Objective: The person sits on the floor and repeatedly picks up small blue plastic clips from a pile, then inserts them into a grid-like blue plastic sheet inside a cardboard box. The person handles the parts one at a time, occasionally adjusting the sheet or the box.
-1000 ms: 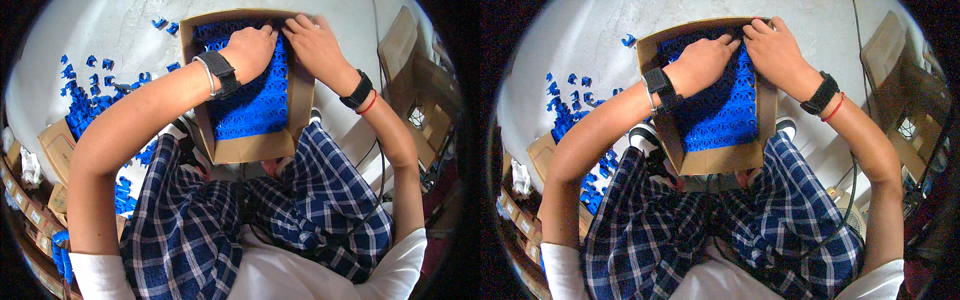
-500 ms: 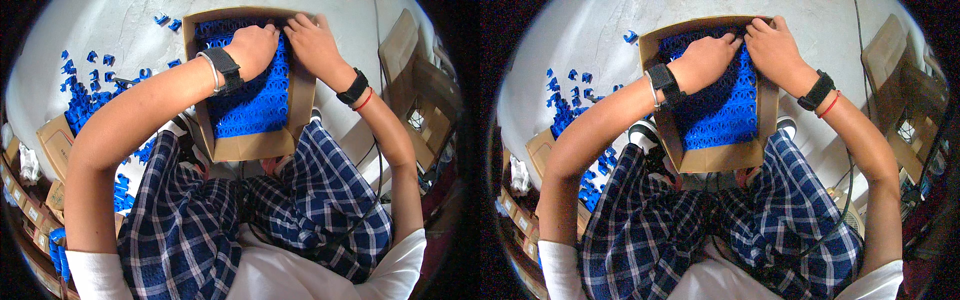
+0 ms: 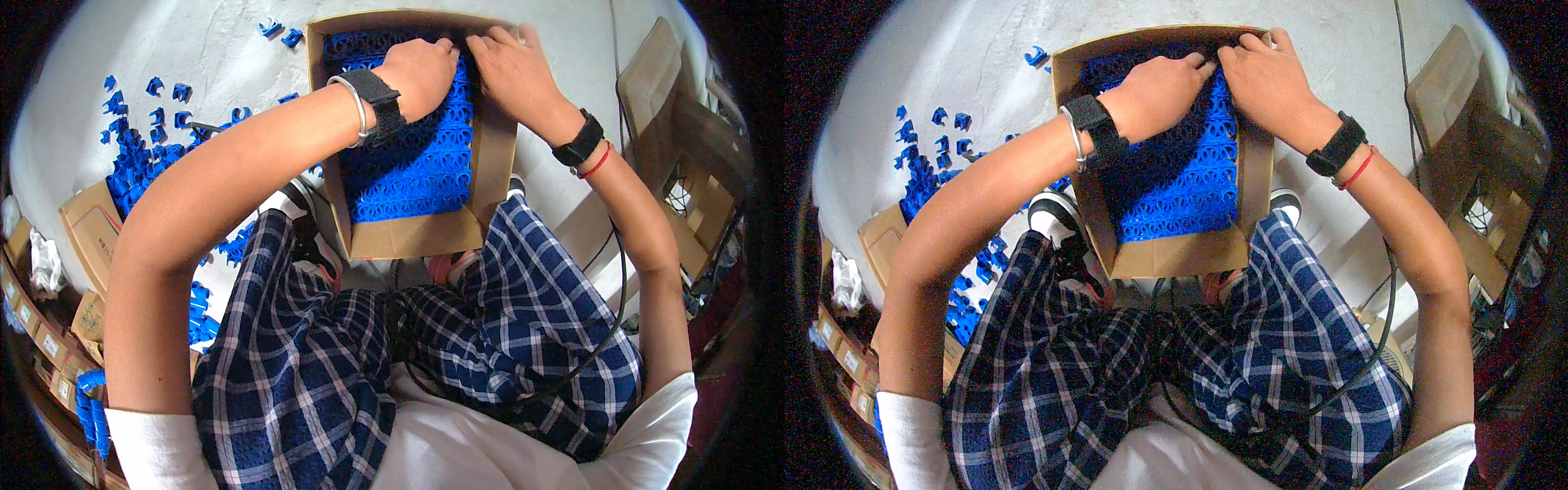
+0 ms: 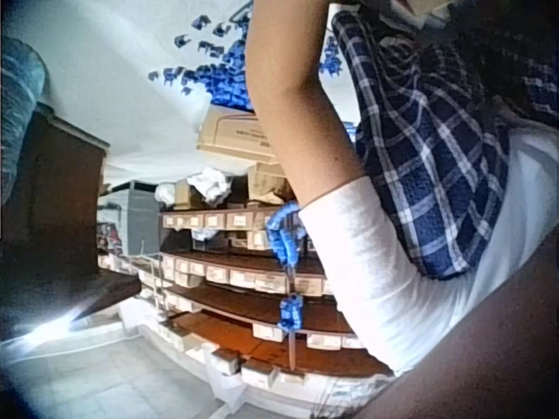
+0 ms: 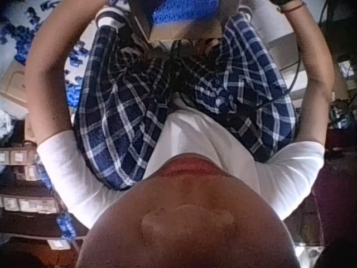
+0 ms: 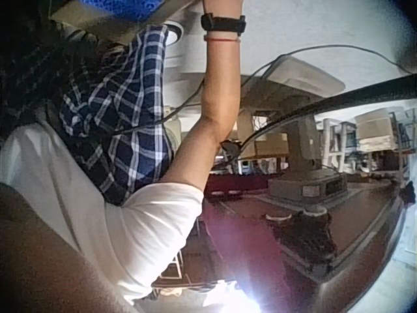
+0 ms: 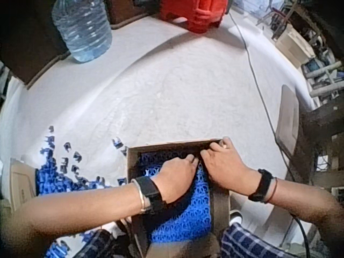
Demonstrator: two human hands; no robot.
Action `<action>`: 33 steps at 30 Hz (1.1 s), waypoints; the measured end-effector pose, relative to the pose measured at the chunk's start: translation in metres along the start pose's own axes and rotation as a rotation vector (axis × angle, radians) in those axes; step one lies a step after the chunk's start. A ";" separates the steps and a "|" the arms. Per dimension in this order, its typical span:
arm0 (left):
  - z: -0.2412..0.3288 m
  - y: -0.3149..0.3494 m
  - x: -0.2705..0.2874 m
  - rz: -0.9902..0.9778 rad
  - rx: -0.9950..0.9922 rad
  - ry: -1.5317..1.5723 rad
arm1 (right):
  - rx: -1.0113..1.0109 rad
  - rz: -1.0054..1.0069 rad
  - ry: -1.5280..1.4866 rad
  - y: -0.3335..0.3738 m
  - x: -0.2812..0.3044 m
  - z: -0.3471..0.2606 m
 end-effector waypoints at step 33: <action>0.000 0.006 -0.006 0.056 0.006 -0.065 | -0.089 -0.101 -0.134 0.003 -0.009 -0.001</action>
Point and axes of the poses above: each hand's wrist, its own y-axis away from the middle knuckle, its own x-axis out of the back of the hand, z = x × y, the point moved 2 cm from there along -y, towards the middle knuckle, and after that the axes turned 9 degrees about y, right-handed, at the moved point
